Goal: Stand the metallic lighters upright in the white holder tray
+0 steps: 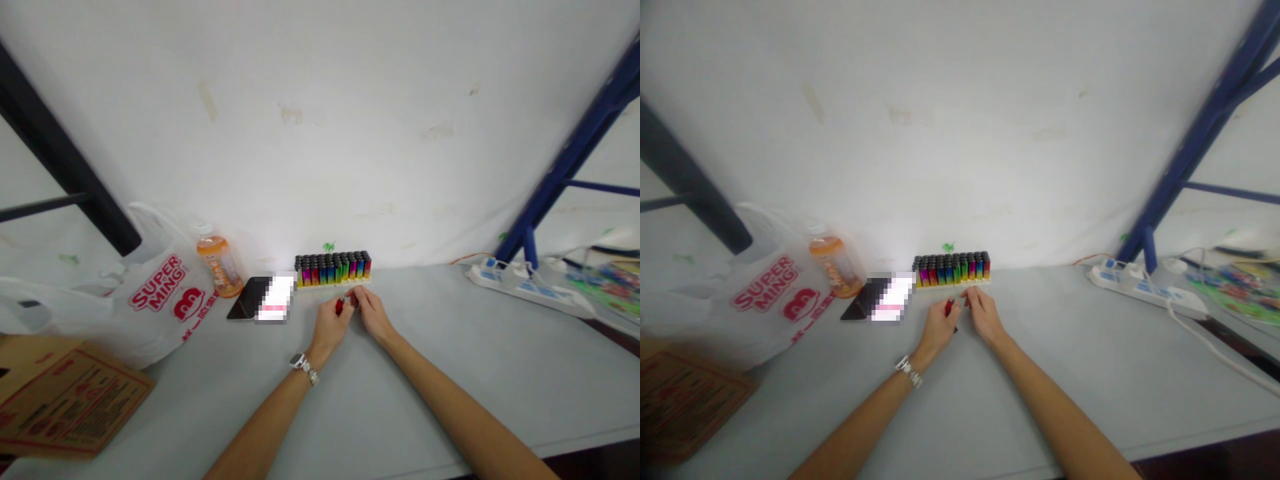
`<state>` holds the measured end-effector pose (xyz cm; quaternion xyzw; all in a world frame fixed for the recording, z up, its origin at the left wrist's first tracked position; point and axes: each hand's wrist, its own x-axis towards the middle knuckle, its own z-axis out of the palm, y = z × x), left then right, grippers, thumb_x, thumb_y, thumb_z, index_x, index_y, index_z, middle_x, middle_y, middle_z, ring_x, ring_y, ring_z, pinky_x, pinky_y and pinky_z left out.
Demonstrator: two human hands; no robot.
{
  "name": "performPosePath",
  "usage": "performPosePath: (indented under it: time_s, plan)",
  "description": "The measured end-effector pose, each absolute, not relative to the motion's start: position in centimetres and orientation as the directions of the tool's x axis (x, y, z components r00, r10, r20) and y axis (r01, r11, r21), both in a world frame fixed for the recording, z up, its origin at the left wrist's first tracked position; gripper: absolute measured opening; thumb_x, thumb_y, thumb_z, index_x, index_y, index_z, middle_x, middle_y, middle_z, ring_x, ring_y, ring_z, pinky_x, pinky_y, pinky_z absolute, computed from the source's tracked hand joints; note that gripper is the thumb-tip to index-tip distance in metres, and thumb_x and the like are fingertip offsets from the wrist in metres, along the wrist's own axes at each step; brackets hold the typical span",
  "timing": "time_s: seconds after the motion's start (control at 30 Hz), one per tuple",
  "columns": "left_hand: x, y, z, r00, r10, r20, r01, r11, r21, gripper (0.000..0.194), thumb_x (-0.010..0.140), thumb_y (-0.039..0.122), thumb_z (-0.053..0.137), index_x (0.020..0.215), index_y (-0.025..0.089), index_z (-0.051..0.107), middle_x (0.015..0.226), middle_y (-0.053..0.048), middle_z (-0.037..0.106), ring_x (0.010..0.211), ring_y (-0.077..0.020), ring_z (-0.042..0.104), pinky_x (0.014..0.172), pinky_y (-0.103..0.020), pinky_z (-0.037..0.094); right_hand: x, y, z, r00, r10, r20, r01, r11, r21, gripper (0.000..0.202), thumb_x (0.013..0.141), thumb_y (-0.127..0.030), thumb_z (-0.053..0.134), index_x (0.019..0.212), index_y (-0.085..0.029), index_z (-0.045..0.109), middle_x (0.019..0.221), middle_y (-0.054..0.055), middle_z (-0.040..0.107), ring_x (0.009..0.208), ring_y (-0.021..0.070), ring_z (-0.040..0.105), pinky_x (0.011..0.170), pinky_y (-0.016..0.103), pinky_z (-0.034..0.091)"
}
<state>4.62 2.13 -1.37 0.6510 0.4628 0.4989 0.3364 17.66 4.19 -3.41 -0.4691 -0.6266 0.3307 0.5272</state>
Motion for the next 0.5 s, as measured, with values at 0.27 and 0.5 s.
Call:
performPosePath:
  time_s: [0.27,0.5]
  plan:
    - [4.5,1.8,-0.8,0.057,0.935,0.350,0.259,-0.352,0.899,0.041,0.087,0.047,0.049,0.058,0.018,0.044,0.054,0.005,0.037,0.053,-0.0089,0.034,0.050,-0.023,0.026,17.5,3.8,-3.0,-0.022,0.936,0.352,0.258,0.345,-0.902,0.049,0.097,-0.054,0.034,0.084,-0.018,0.064,0.074,0.002,0.059,0.073,0.0177,0.054,0.073,0.029,0.042]
    - [4.3,1.2,-0.3,0.091,0.924,0.371,0.232,-0.382,0.895,0.046,0.087,0.051,0.050,0.056,0.019,0.037,0.054,0.005,0.032,0.052,-0.0080,0.031,0.050,-0.024,0.024,17.4,3.6,-2.7,-0.034,0.934,0.357,0.247,0.354,-0.902,0.051,0.097,-0.057,0.034,0.084,-0.018,0.064,0.080,0.003,0.064,0.076,0.0182,0.056,0.076,0.030,0.044]
